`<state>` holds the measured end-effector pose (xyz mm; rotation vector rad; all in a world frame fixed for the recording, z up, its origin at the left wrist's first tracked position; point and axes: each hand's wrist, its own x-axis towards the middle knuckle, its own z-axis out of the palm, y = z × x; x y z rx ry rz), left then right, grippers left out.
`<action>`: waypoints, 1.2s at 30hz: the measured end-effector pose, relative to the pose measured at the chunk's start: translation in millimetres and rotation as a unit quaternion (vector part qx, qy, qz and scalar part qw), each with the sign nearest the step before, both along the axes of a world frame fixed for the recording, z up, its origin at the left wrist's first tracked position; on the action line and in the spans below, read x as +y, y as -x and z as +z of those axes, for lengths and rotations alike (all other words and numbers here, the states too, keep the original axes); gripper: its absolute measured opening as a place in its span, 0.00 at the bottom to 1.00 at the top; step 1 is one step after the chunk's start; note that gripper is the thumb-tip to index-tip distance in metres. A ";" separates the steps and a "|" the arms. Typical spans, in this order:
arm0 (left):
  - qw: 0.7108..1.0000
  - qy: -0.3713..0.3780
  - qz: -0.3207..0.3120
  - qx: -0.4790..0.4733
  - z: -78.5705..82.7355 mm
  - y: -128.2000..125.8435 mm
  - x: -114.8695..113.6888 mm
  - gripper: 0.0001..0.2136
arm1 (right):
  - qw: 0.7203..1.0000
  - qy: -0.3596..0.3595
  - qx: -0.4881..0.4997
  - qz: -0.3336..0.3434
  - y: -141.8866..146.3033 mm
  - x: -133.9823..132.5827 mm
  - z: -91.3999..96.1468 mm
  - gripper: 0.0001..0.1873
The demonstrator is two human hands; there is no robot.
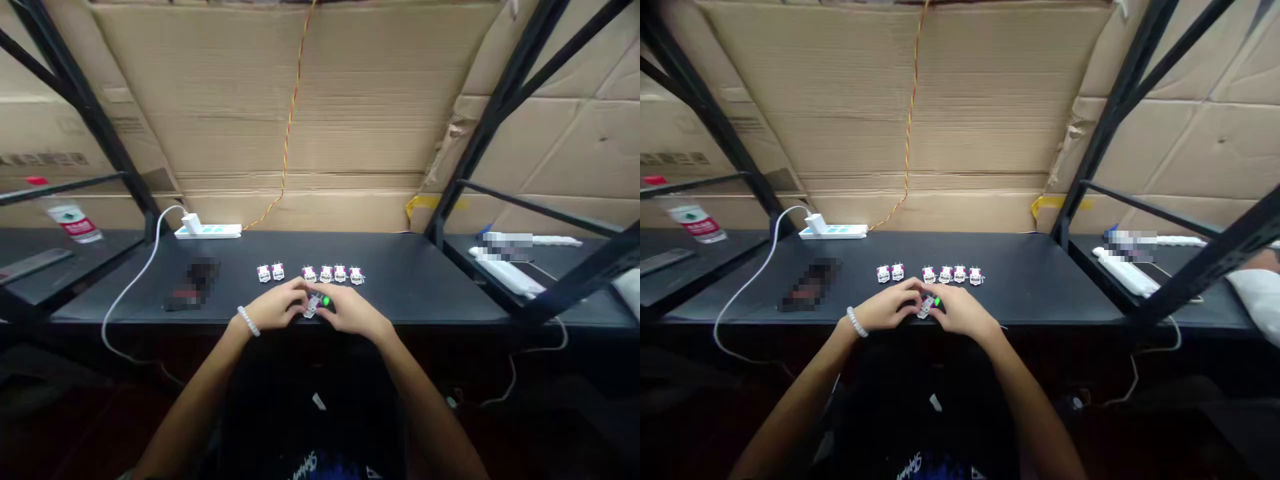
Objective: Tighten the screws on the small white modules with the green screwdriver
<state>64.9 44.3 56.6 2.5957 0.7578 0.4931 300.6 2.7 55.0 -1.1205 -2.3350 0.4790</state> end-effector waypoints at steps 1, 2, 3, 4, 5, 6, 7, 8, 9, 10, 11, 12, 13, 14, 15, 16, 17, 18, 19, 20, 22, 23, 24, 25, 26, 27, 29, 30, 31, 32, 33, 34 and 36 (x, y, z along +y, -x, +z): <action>1.000 0.000 0.003 0.002 -0.2 0.1 0.0 0.05 | 1.000 0.006 -0.002 0.001 0.7 0.3 -0.2 0.33; 1.000 0.000 0.008 0.007 -0.4 0.0 -0.2 0.05 | 1.000 0.011 -0.006 0.002 1.4 0.5 -0.6 0.33; 1.000 -0.002 0.013 0.013 -0.5 -0.1 -0.7 0.05 | 1.000 0.013 -0.012 0.000 2.3 0.8 -1.1 0.33; 1.000 -0.006 0.020 0.021 -0.6 -0.3 -1.2 0.05 | 1.000 0.012 -0.017 -0.004 3.2 1.0 -1.8 0.32; 0.999 -0.014 0.028 0.029 -0.5 -0.6 -1.9 0.05 | 1.000 0.010 -0.022 -0.009 4.0 1.1 -2.6 0.32; 0.998 -0.023 0.035 0.038 -0.2 -1.0 -2.6 0.05 | 1.000 0.007 -0.026 -0.014 4.8 1.2 -3.3 0.31; 0.998 -0.033 0.040 0.047 0.3 -1.4 -3.4 0.06 | 0.999 0.005 -0.030 -0.018 5.5 1.2 -4.0 0.31; 0.996 -0.045 0.045 0.058 0.9 -2.0 -4.2 0.06 | 0.999 0.003 -0.033 -0.022 6.1 1.1 -4.4 0.30; 0.995 -0.058 0.051 0.069 1.6 -2.7 -5.1 0.06 | 0.999 0.001 -0.037 -0.026 6.7 0.9 -4.6 0.30; 0.993 -0.071 0.057 0.080 2.2 -3.6 -6.0 0.06 | 0.999 0.000 -0.040 -0.028 7.2 0.5 -4.5 0.29; 0.990 -0.083 0.063 0.094 2.7 -4.9 -7.1 0.07 | 0.999 -0.002 -0.043 -0.029 7.7 0.0 -4.1 0.28; 0.987 -0.096 0.071 0.108 2.9 -6.4 -8.3 0.07 | 0.999 -0.004 -0.045 -0.029 8.2 -0.6 -3.6 0.27; 0.983 -0.108 0.082 0.121 2.8 -8.2 -9.6 0.07 | 0.998 -0.005 -0.046 -0.031 8.7 -1.2 -2.9 0.26; 0.979 -0.120 0.094 0.133 2.4 -10.2 -11.1 0.07 | 0.998 -0.006 -0.047 -0.033 9.1 -1.8 -2.3 0.25; 0.976 -0.130 0.104 0.144 1.8 -12.4 -12.7 0.07 | 0.998 -0.006 -0.048 -0.034 9.6 -2.4 -1.7 0.25; 0.972 -0.137 0.114 0.155 1.0 -14.6 -14.4 0.06 | 0.998 -0.007 -0.049 -0.035 10.0 -3.0 -1.2 0.25; 0.968 -0.142 0.125 0.165 0.2 -16.7 -16.2 0.06 | 0.998 -0.007 -0.050 -0.037 10.4 -3.5 -0.8 0.25; 0.965 -0.144 0.136 0.172 -0.4 -18.6 -17.9 0.06 | 0.998 -0.006 -0.052 -0.039 10.7 -3.9 -0.6 0.25; 0.963 -0.144 0.147 0.176 -0.7 -20.1 -19.6 0.06 | 0.998 -0.006 -0.053 -0.040 11.0 -4.2 -0.6 0.25; 0.962 -0.140 0.157 0.176 -0.9 -21.1 -21.0 0.06 | 0.998 -0.006 -0.055 -0.041 11.2 -4.4 -0.7 0.26; 0.963 -0.124 0.171 0.165 -0.6 -21.3 -22.7 0.07 | 0.997 -0.007 -0.056 -0.043 11.4 -4.3 -1.3 0.26; 0.966 -0.112 0.171 0.156 -0.4 -20.6 -22.7 0.07 | 0.997 -0.008 -0.057 -0.044 11.5 -4.1 -1.7 0.26; 0.970 -0.099 0.167 0.148 -0.4 -19.2 -22.1 0.07 | 0.997 -0.008 -0.059 -0.044 11.5 -3.8 -2.0 0.26; 0.974 -0.084 0.159 0.139 -0.7 -17.4 -20.9 0.07 | 0.997 -0.007 -0.061 -0.043 11.5 -3.6 -2.2 0.26; 0.978 -0.070 0.150 0.130 -1.3 -15.2 -19.2 0.07 | 0.997 -0.006 -0.063 -0.043 11.5 -3.4 -2.3 0.26; 0.981 -0.058 0.138 0.120 -2.2 -12.8 -17.0 0.08 | 0.997 -0.004 -0.065 -0.043 11.6 -3.3 -2.3 0.26; 0.987 -0.039 0.115 0.100 -5.0 -8.1 -12.1 0.08 | 0.997 -0.001 -0.068 -0.043 11.7 -3.6 -1.9 0.26; 0.990 -0.032 0.104 0.091 -6.6 -5.9 -9.7 0.08 | 0.997 -0.001 -0.069 -0.043 11.8 -3.8 -1.7 0.26; 0.991 -0.027 0.095 0.085 -8.0 -4.2 -7.7 0.08 | 0.997 -0.001 -0.069 -0.044 11.8 -4.1 -1.5 0.26; 0.992 -0.023 0.089 0.081 -9.2 -2.9 -6.0 0.08 | 0.997 -0.001 -0.068 -0.044 11.9 -4.3 -1.3 0.25; 0.993 -0.019 0.084 0.081 -10.0 -2.1 -4.9 0.08 | 0.997 -0.002 -0.067 -0.043 11.9 -4.6 -1.2 0.25; 0.993 -0.018 0.080 0.084 -10.3 -1.8 -4.5 0.08 | 0.997 -0.003 -0.066 -0.042 11.9 -4.7 -1.2 0.25; 0.992 -0.025 0.083 0.095 -9.6 -2.4 -5.4 0.08 | 0.997 -0.006 -0.064 -0.045 11.7 -4.8 -1.5 0.24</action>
